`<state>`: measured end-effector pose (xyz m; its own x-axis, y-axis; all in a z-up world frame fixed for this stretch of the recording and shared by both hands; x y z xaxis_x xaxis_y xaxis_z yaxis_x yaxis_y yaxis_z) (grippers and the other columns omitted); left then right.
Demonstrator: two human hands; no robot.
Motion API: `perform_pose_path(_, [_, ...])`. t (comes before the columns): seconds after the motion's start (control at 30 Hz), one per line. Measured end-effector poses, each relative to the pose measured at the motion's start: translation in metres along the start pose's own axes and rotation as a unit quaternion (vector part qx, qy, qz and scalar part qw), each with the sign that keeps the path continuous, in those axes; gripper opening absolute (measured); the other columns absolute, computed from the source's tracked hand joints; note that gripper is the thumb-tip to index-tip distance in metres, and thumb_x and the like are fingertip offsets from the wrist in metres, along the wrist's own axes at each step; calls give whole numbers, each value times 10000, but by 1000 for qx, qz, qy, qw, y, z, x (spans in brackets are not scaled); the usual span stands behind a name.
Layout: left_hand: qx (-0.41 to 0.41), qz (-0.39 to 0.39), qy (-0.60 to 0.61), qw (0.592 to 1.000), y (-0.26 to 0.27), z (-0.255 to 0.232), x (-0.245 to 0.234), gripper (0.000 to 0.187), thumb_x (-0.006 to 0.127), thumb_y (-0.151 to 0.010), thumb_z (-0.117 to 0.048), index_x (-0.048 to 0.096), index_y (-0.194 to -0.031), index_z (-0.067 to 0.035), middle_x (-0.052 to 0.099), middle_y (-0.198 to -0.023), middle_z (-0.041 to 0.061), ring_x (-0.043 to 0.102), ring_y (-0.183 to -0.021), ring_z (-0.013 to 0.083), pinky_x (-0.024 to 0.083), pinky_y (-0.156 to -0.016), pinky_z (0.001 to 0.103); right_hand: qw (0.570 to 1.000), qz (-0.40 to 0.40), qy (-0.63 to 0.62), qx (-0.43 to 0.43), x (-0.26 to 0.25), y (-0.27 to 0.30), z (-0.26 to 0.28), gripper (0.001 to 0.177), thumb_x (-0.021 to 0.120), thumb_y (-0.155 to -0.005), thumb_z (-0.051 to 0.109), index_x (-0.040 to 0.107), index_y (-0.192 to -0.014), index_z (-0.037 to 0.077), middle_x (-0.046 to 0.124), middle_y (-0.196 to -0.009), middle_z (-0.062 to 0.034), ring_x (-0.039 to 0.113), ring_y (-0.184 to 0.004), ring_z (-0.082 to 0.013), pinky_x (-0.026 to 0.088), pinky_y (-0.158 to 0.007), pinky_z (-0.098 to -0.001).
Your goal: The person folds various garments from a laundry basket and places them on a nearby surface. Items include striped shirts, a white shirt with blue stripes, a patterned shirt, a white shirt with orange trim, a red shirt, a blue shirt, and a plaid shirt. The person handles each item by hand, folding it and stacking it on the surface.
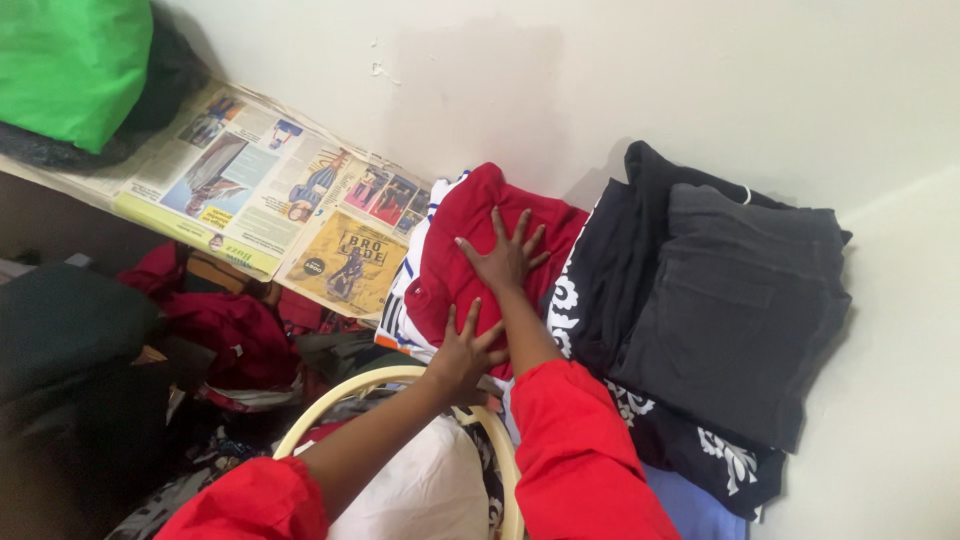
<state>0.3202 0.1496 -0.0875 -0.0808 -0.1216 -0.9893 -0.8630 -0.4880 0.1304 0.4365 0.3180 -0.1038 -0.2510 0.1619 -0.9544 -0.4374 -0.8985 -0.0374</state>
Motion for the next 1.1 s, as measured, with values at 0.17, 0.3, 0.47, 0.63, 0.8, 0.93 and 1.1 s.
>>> perform_pose_path(0.17, [-3,11,5,1000,1,1,3,1139,718,-658,-822,229,-1601,-412,3,-1722,75,9,-1498,593,144,-1116,802,997,76,-11,3,28,-27,-15,1063,534,-769,886,136,-1629,406,-145,-1717,-148,-236,-1516,-493,-86,-1121,-802])
perform_pose_path(0.3, [9,-4,63,998,1,4,0,1073,732,-688,-738,235,-1587,-428,-2,-1718,53,-2,-1501,548,115,-1128,778,976,199,-80,34,40,-18,-20,1086,531,-775,843,107,-1638,339,-132,-1716,-129,-192,-1536,-452,7,-1188,-704])
perform_pose_path(0.47, [117,-206,202,951,65,35,-34,837,758,-792,-322,438,-1545,-148,271,-1683,134,207,-1565,415,245,-1251,564,924,139,-349,-71,-20,53,7,798,642,-946,606,430,-1511,84,449,-1569,-191,429,-1458,-327,360,-1178,-438])
perform_pose_path(0.63, [-61,-259,364,892,210,86,-14,433,696,-948,-248,607,-1313,-33,471,-1497,210,465,-1374,404,396,-1113,466,893,-46,-429,-128,-38,262,-9,337,540,-1110,371,658,-1195,67,742,-1125,-120,701,-1056,-223,555,-960,-354])
perform_pose_path(0.8, [-127,-265,405,865,301,97,5,383,676,-916,-251,638,-1234,-42,586,-1350,163,553,-1288,365,449,-1070,454,977,140,-120,-104,58,366,-34,980,805,-850,518,320,-1470,-66,430,-1457,-343,447,-1357,-471,385,-1080,-486])
perform_pose_path(0.93, [-141,-283,363,876,323,85,-4,339,696,-905,-265,660,-1175,-62,602,-1323,151,555,-1281,362,438,-1074,475,933,343,-79,71,115,398,-88,1427,890,-768,549,-92,-1552,-128,277,-1557,-352,400,-1448,-383,371,-1200,-353])
perform_pose_path(1.1, [-82,-323,335,881,324,45,-32,418,703,-897,-291,638,-1238,-59,549,-1375,224,504,-1305,424,402,-1074,504,921,258,-286,59,158,370,-52,889,745,-895,404,338,-1549,-41,455,-1538,-268,477,-1422,-349,385,-1159,-406])
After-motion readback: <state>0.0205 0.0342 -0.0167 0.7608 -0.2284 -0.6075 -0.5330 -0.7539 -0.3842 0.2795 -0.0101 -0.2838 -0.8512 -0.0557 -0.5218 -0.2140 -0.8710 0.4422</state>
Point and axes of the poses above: each hand's wrist, its own y-axis away from the middle knuckle, its own x-axis out of the palm, z = x × y, the point moved 9 cm from there along -y, towards the middle knuckle
